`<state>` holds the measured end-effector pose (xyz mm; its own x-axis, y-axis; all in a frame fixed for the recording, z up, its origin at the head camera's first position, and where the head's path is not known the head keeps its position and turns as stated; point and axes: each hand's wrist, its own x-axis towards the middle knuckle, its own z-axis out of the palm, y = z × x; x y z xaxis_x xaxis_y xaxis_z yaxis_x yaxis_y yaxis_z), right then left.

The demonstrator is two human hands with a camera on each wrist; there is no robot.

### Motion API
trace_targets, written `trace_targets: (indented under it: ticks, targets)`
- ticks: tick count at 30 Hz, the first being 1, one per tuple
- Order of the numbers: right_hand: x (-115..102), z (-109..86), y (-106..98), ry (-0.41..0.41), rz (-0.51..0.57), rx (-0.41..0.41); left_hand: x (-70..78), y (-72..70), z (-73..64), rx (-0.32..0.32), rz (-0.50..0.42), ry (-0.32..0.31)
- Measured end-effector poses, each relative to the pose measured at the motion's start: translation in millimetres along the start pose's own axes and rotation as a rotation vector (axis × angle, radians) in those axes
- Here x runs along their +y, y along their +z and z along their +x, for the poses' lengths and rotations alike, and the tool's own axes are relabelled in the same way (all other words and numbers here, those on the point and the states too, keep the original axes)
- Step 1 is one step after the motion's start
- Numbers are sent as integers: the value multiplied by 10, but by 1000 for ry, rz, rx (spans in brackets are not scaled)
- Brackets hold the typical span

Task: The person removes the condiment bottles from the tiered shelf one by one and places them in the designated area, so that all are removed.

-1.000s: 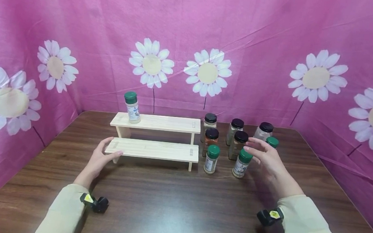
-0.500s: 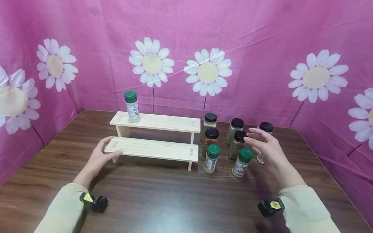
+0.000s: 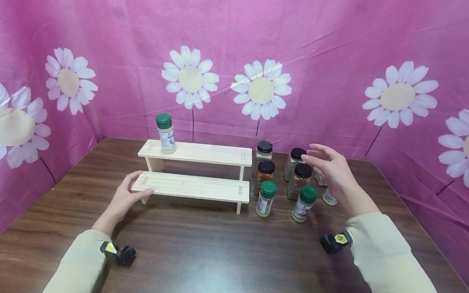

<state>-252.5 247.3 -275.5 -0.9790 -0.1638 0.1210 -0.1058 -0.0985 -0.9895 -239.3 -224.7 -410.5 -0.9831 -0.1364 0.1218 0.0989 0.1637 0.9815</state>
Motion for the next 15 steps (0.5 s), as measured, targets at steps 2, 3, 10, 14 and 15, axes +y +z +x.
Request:
trace_targets:
  ticks: [2,3,10,14,15]
  targets:
    - [-32,42,34,-5,-9,3,1,-2,0,2,4,-1]
    - [-47,62,51,-8,-16,4,0,-1,0,5,1,-2]
    - [-142,163,136,-4,-89,22,-17,7,6,2,-1,12]
    - [-192,228,206,26,-210,44,-18,6,5,9,-1,6]
    - [-203,247,228,34,-238,50,-18,6,5,7,-2,5]
